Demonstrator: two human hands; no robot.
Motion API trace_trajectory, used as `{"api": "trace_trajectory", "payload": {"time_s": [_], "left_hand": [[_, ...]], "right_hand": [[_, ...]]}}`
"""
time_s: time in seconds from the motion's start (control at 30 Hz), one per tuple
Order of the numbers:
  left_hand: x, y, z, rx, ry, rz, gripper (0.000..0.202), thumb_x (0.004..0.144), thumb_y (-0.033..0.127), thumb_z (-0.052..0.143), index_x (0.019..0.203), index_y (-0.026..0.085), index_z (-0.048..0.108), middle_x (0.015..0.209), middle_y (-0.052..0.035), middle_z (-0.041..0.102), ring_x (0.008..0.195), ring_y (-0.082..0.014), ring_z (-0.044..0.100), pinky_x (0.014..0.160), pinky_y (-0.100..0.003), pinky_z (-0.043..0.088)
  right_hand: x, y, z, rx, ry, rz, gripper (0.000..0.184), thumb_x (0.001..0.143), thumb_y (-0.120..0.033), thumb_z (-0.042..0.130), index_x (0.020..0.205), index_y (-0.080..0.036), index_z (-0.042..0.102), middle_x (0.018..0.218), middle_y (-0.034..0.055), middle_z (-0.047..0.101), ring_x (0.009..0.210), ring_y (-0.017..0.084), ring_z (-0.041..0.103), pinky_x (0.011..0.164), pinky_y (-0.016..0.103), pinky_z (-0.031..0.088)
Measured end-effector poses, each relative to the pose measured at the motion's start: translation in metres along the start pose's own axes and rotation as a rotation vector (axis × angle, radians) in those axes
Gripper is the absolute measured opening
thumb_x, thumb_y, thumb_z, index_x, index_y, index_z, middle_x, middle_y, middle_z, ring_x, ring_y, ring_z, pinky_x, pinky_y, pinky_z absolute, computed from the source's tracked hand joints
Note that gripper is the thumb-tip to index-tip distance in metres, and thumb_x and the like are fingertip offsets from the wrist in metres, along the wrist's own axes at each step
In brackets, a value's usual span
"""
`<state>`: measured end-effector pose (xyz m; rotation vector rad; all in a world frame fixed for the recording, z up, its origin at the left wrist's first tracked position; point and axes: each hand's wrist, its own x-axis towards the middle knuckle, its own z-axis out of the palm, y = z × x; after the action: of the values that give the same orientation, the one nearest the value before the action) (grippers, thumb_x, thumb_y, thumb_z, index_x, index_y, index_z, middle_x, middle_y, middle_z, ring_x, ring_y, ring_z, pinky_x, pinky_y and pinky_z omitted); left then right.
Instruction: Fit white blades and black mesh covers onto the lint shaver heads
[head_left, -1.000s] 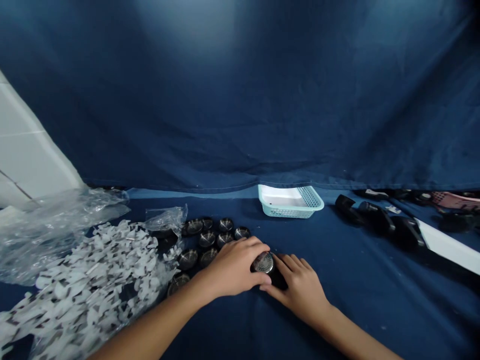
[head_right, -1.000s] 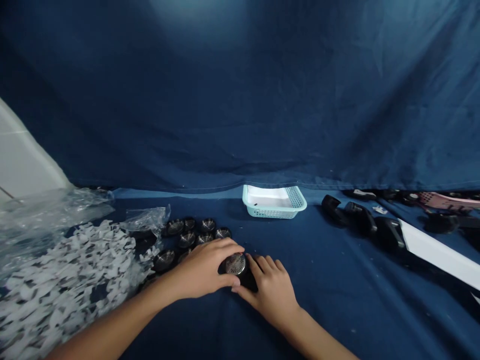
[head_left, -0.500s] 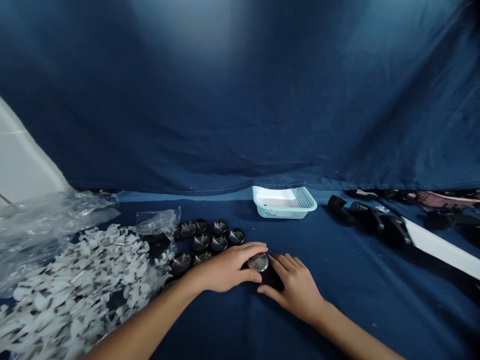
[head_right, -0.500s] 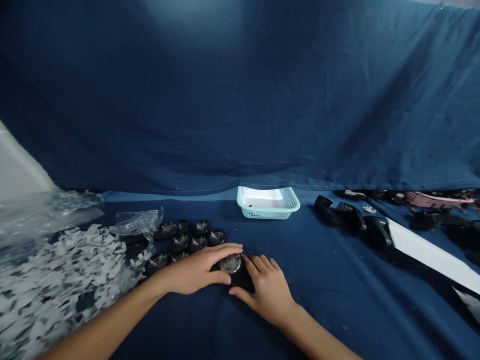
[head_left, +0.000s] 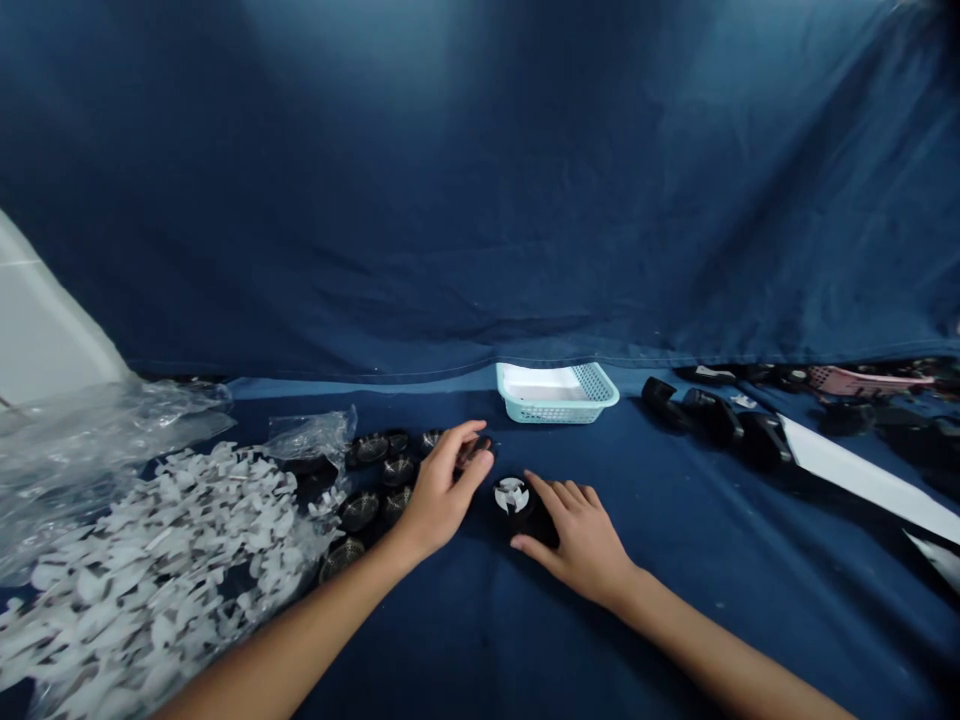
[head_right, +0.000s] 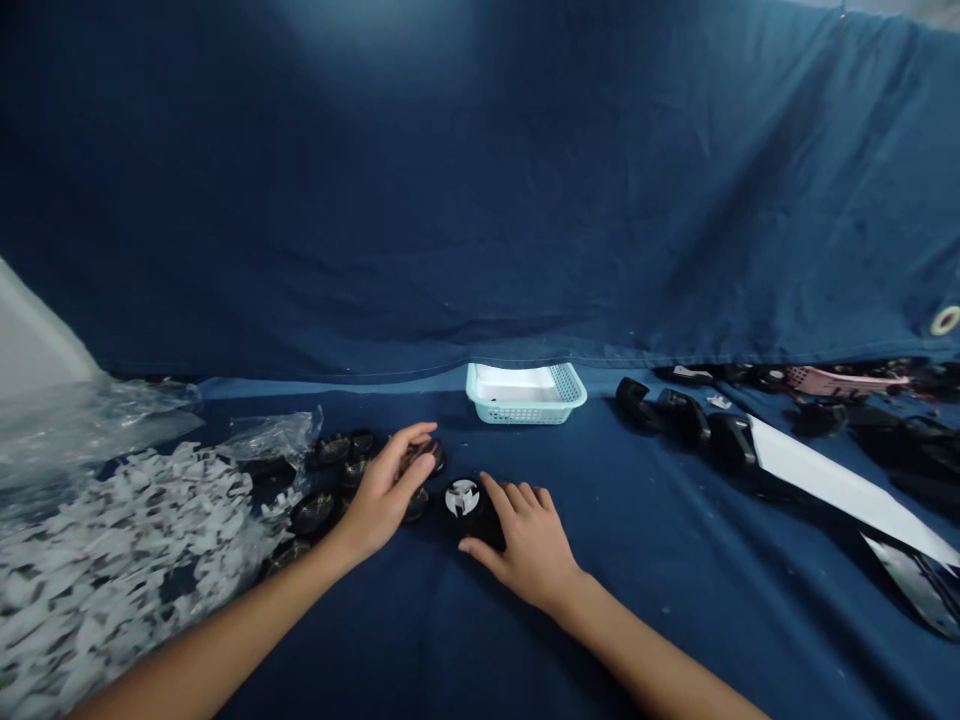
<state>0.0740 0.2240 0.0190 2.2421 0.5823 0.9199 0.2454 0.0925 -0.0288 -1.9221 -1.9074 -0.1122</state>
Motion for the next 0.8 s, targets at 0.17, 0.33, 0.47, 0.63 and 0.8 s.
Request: {"api": "trace_trajectory", "payload": {"time_s": [0.17, 0.33, 0.47, 0.63, 0.8], "left_hand": [[-0.014, -0.001, -0.005, 0.103, -0.059, 0.219, 0.037, 0.085, 0.034, 0.054, 0.12, 0.021, 0.055, 0.076, -0.0006, 0.061, 0.07, -0.0187, 0.058, 0.067, -0.034, 0.05], [-0.033, -0.01, 0.012, 0.3, 0.046, 0.556, 0.045, 0.075, 0.037, 0.058, 0.114, 0.016, 0.056, 0.082, -0.0077, 0.066, 0.072, -0.0247, 0.058, 0.065, -0.041, 0.051], [-0.035, -0.013, 0.023, 0.355, 0.068, 0.526, 0.046, 0.078, 0.036, 0.058, 0.118, 0.016, 0.052, 0.089, -0.0098, 0.067, 0.076, -0.0262, 0.062, 0.066, -0.042, 0.054], [-0.033, -0.02, 0.019, 0.3, 0.088, 0.439, 0.042, 0.084, 0.037, 0.051, 0.121, 0.018, 0.047, 0.089, -0.0072, 0.066, 0.078, -0.023, 0.065, 0.068, -0.036, 0.055], [-0.034, -0.029, 0.011, 0.227, 0.172, 0.368, 0.037, 0.092, 0.031, 0.036, 0.126, 0.016, 0.038, 0.088, -0.0052, 0.064, 0.07, -0.0169, 0.065, 0.068, -0.032, 0.055]], "right_hand": [[0.001, -0.001, -0.003, 0.05, -0.037, -0.011, 0.073, 0.088, -0.055, 0.055, 0.147, -0.02, 0.032, 0.116, 0.0123, 0.064, 0.1, 0.03, 0.058, 0.085, 0.045, 0.042], [0.001, 0.001, -0.006, 0.135, -0.057, 0.073, 0.069, 0.088, -0.049, 0.056, 0.146, -0.018, 0.037, 0.112, 0.0155, 0.065, 0.1, 0.036, 0.057, 0.086, 0.051, 0.039], [0.004, 0.006, -0.013, 0.282, -0.084, 0.178, 0.082, 0.074, -0.039, 0.07, 0.147, -0.017, 0.037, 0.115, 0.019, 0.064, 0.107, 0.042, 0.053, 0.092, 0.058, 0.031], [0.013, 0.011, -0.03, 0.68, -0.14, 0.365, 0.065, 0.069, -0.043, 0.075, 0.126, -0.015, 0.061, 0.103, 0.0157, 0.068, 0.102, 0.038, 0.056, 0.094, 0.055, 0.033], [0.02, 0.006, -0.051, 1.304, -0.241, 0.581, 0.063, 0.091, -0.064, 0.034, 0.12, -0.014, 0.06, 0.106, 0.0132, 0.067, 0.083, 0.02, 0.064, 0.075, 0.033, 0.049]]}}
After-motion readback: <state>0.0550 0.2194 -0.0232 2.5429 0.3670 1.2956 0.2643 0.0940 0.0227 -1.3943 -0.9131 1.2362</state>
